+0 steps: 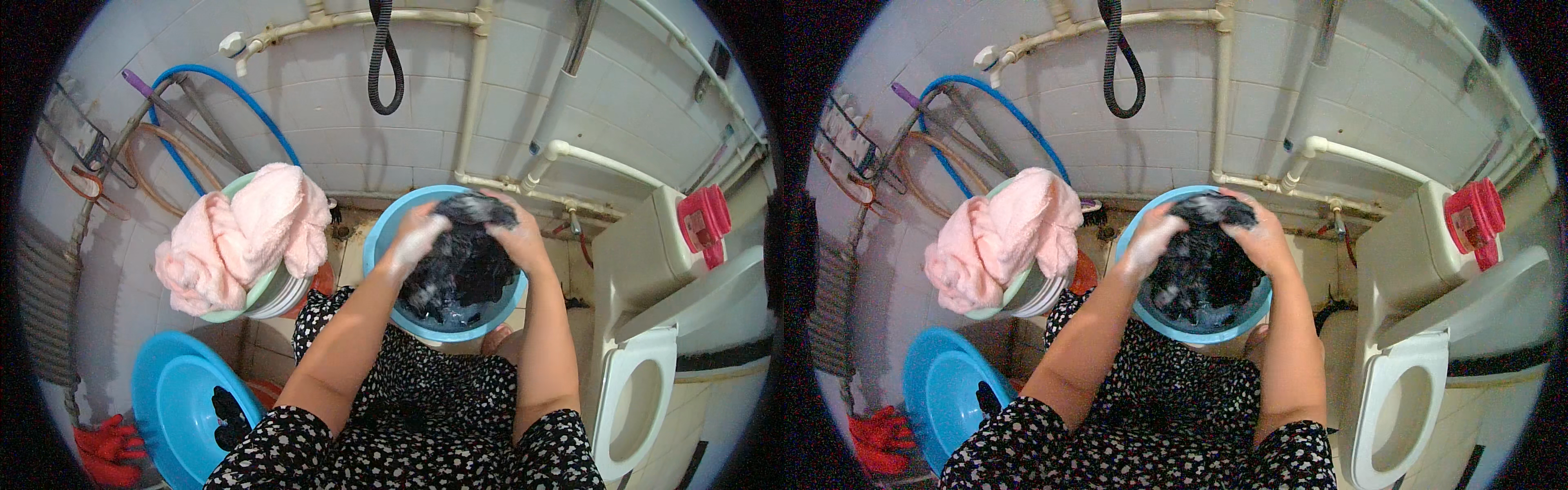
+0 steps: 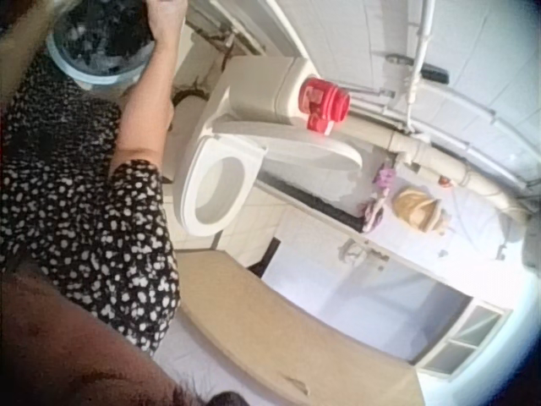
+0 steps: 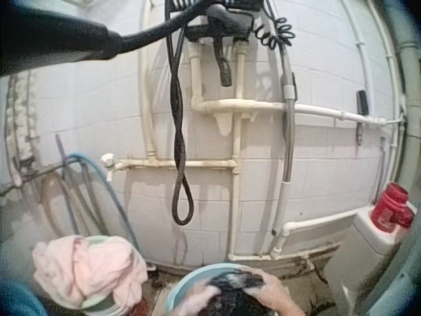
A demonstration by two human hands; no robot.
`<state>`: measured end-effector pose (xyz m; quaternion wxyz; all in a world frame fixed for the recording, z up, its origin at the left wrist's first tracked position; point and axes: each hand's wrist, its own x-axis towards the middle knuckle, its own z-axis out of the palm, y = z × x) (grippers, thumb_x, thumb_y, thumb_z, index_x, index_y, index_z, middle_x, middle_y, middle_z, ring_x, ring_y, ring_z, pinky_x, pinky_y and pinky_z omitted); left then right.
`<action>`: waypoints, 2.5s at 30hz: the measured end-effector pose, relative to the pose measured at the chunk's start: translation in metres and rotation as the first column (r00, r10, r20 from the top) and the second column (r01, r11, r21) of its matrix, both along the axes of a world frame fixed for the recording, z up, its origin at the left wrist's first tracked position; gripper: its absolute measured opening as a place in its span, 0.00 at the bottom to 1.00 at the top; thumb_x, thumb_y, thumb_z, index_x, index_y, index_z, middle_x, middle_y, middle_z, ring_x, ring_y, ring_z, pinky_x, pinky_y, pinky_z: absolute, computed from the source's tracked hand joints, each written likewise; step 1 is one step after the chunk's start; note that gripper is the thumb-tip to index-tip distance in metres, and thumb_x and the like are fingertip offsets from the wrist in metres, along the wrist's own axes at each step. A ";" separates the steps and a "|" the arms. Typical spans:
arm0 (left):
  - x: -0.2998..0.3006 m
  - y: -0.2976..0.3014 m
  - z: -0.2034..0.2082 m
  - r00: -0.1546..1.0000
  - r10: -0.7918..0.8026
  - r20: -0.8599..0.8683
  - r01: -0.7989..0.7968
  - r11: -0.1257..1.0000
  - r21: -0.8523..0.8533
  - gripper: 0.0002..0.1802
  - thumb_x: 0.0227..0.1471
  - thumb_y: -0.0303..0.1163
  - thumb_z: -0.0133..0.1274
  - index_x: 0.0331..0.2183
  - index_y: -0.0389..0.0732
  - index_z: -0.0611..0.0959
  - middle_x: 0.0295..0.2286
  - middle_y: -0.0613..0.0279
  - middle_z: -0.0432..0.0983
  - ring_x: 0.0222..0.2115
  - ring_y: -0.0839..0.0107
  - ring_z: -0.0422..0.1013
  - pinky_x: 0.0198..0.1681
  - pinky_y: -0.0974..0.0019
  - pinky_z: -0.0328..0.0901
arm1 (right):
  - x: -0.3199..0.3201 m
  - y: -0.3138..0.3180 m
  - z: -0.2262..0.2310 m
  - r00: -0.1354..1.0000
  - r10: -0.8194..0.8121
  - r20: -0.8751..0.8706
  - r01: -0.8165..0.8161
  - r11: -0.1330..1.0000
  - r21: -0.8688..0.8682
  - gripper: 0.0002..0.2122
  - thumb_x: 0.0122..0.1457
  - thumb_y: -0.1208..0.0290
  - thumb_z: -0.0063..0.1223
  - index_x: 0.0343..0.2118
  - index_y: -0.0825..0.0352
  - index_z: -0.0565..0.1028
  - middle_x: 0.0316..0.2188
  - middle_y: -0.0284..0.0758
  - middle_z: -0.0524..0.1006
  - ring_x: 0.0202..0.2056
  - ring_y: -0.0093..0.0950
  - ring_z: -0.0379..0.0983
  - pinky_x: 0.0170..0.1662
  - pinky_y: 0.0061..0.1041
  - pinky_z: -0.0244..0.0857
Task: The person hand-washes a dark garment in a blue basin filled with soapy water. They scrub the fabric with their hands and a yellow sponge, repeatedly wringing and rinsing the item within the basin.
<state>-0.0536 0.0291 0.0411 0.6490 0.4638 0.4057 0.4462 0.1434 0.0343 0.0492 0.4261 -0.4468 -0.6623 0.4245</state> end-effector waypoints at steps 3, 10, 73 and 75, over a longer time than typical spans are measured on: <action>-0.005 -0.007 0.009 0.906 0.115 0.406 -0.071 0.990 -0.123 0.18 0.42 0.25 0.45 0.38 0.37 0.78 0.33 0.60 0.75 0.33 0.70 0.72 0.41 0.66 0.67 | -0.008 -0.007 0.004 0.944 0.056 0.325 -0.032 0.996 -0.078 0.25 0.43 0.66 0.63 0.46 0.67 0.72 0.39 0.39 0.77 0.40 0.31 0.72 0.47 0.28 0.63; -0.039 0.011 0.006 0.600 0.491 0.632 -0.252 0.865 -0.434 0.14 0.39 0.35 0.46 0.29 0.38 0.78 0.29 0.56 0.77 0.31 0.59 0.73 0.40 0.54 0.68 | 0.007 0.008 -0.048 0.973 0.140 0.184 -0.045 0.895 -0.443 0.22 0.43 0.69 0.61 0.44 0.68 0.74 0.37 0.37 0.77 0.39 0.32 0.72 0.46 0.30 0.64; 0.013 0.003 -0.012 0.831 0.162 0.532 0.051 0.930 -0.363 0.17 0.55 0.45 0.50 0.41 0.45 0.78 0.37 0.64 0.76 0.39 0.68 0.71 0.46 0.62 0.65 | -0.052 -0.038 -0.001 0.977 -0.191 0.094 0.122 0.863 0.490 0.09 0.46 0.75 0.59 0.33 0.65 0.76 0.36 0.39 0.75 0.42 0.38 0.70 0.48 0.33 0.62; 0.011 -0.003 -0.005 0.866 0.081 0.493 0.140 0.908 -0.395 0.16 0.55 0.43 0.51 0.42 0.45 0.78 0.38 0.65 0.75 0.39 0.71 0.71 0.44 0.65 0.66 | -0.054 -0.039 0.003 0.994 -0.072 0.083 0.022 0.870 0.492 0.06 0.46 0.75 0.59 0.29 0.65 0.76 0.35 0.38 0.75 0.40 0.37 0.70 0.46 0.33 0.63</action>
